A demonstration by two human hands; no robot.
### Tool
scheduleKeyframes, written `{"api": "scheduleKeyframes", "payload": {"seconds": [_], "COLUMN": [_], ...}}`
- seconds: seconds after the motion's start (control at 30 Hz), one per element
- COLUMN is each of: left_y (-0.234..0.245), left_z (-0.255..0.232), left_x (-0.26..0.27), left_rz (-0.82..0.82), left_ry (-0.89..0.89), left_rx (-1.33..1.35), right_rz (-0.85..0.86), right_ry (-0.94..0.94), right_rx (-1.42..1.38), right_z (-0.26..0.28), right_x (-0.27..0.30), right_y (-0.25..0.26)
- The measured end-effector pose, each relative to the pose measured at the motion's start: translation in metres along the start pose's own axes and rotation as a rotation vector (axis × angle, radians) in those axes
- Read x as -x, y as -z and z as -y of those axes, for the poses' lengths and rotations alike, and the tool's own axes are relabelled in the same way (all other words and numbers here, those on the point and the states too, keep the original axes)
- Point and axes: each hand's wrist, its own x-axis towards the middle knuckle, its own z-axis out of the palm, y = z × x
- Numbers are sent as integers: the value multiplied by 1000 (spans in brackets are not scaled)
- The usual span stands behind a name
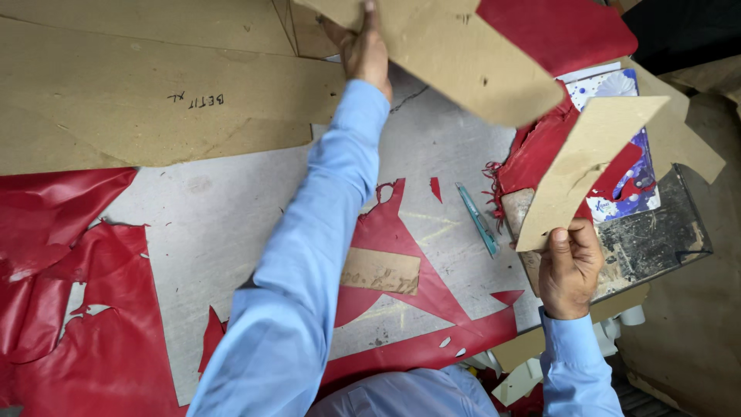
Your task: The person uses a utility knife to cut red leather along cardboard templates placed on a workbench. They repeatedly position templates, cut around them, and remove the cut leather pieces, leaving scraps on the table.
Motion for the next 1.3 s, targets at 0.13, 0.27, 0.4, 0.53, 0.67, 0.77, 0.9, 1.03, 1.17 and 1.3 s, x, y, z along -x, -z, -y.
{"api": "scheduleKeyframes", "payload": {"seconds": [0.13,0.27,0.4,0.53,0.67,0.77,0.9,1.03,1.17,1.3], "left_y": [57,172,257,284,302,325,355,364,359,355], "left_z": [0,-15,-47,-51,-37,-52,-93,-101,-89,-75], "left_x": [3,92,193,228,209,183,186,249,292,306], "left_rz": [125,805,1071,900,948,682,182,285,523,573], "left_ry": [136,-168,-575,-775,-751,-753,-861,-564,-417,-533], "left_rx": [-296,-675,-1293,-1409,-1480,-1519,-1576,-1218,-1012,-1084], "right_rz": [40,-15,65,148,145,142,245,394,420,459], "right_ry": [-40,-157,-335,-440,-469,-474,-330,175,511,647], "right_rx": [25,39,-80,-275,-332,-195,179,784,1039,1185], "right_z": [-4,-12,-12,-14,-14,-8,5,7,-8,-26], "right_x": [8,29,51,66,81,84,87,87,85,87], "right_y": [-4,-21,-46,-67,-65,-62,-63,-78,-104,-116]}}
